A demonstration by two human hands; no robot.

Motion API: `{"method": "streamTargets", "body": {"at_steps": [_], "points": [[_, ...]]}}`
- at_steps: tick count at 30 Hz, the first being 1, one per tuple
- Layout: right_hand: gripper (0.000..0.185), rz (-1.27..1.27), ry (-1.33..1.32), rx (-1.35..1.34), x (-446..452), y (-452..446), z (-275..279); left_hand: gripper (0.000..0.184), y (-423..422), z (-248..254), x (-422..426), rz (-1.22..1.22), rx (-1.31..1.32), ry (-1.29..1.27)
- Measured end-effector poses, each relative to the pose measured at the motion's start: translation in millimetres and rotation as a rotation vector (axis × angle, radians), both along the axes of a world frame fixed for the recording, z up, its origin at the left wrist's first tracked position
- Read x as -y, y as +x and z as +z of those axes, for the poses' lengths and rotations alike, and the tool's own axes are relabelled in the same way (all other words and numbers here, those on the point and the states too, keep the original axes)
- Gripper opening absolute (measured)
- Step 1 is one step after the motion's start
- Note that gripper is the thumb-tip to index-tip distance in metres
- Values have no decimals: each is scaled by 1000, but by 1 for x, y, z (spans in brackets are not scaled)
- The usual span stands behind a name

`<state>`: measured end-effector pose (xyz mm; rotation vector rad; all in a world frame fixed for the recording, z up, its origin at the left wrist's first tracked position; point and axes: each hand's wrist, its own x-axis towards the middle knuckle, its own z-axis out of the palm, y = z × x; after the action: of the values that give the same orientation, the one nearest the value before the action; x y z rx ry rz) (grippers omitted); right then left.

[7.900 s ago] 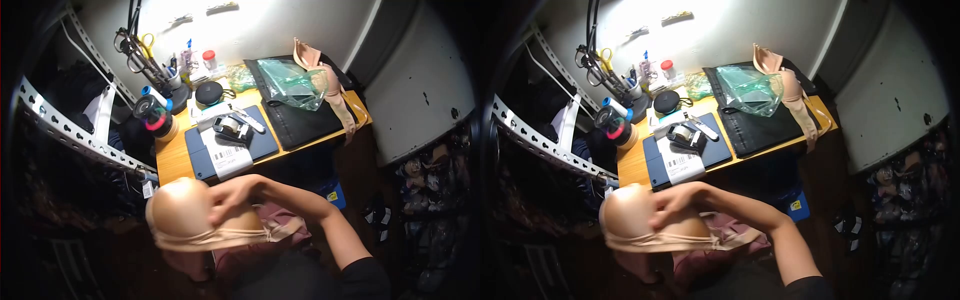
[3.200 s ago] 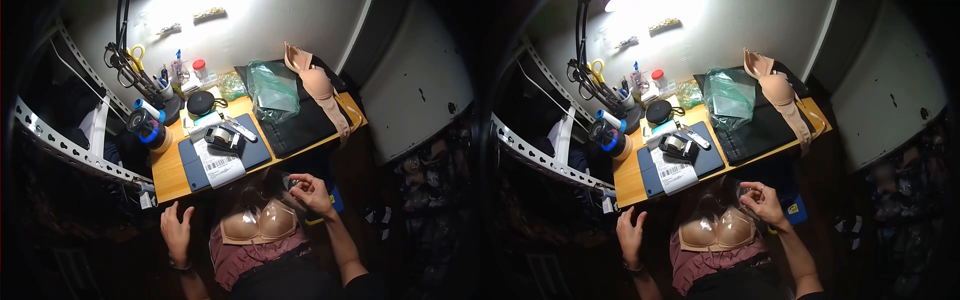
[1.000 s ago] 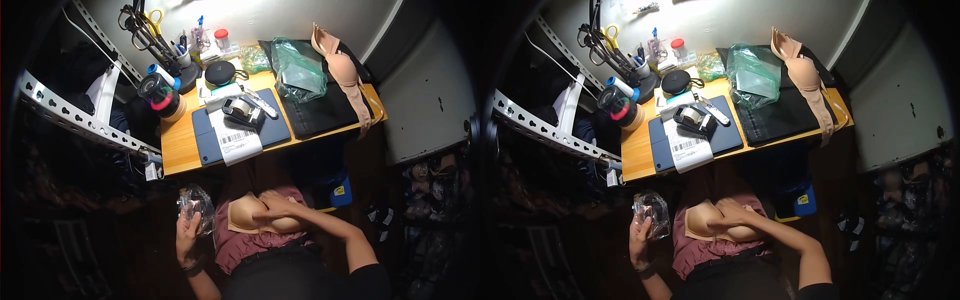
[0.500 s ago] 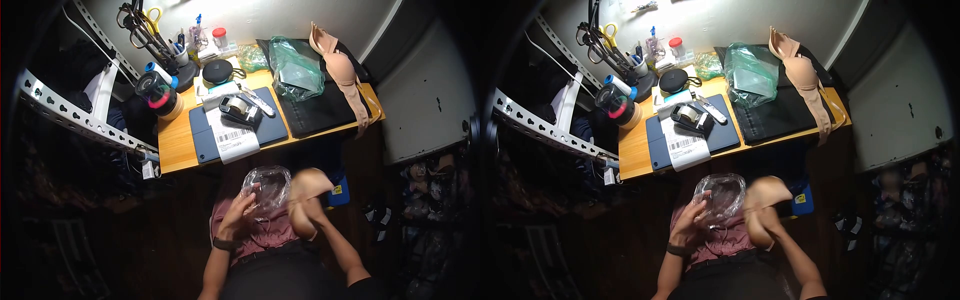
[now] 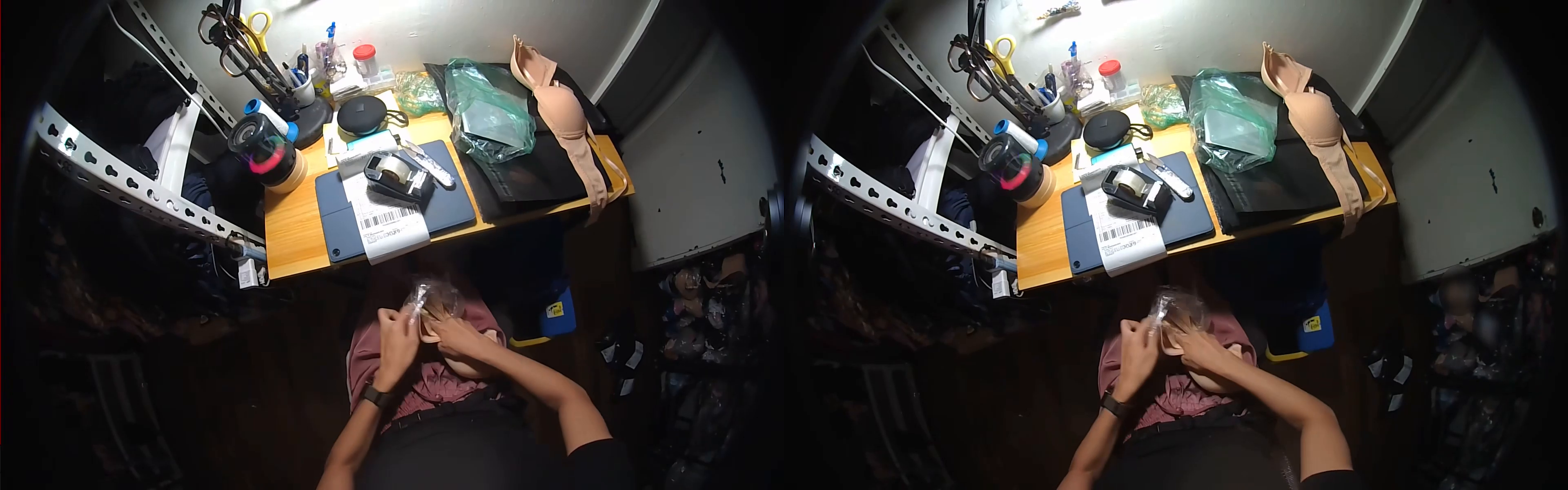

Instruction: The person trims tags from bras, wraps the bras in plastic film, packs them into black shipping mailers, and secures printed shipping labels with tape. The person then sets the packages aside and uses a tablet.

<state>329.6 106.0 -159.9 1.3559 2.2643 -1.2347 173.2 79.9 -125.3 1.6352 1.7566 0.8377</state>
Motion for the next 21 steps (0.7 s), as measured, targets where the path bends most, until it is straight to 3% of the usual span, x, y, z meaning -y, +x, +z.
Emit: {"method": "streamTargets", "body": {"at_steps": [3,7,15,20,21], "points": [[62,46,211,-378,1,0,-36,21,33,9,19,-200,-85,32],[57,-187,102,-410,-19,17,-26,41,49,47,32,-335,-53,-28],[48,-249,81,-511,-5,-8,-31,59,70,62,59,-719,-80,-33],[43,-418,-28,-601,4,3,-22,58,43,66,41,-718,78,-42],[42,-436,-37,-612,4,4,-22,48,29,77,30,-631,211,-22]]}}
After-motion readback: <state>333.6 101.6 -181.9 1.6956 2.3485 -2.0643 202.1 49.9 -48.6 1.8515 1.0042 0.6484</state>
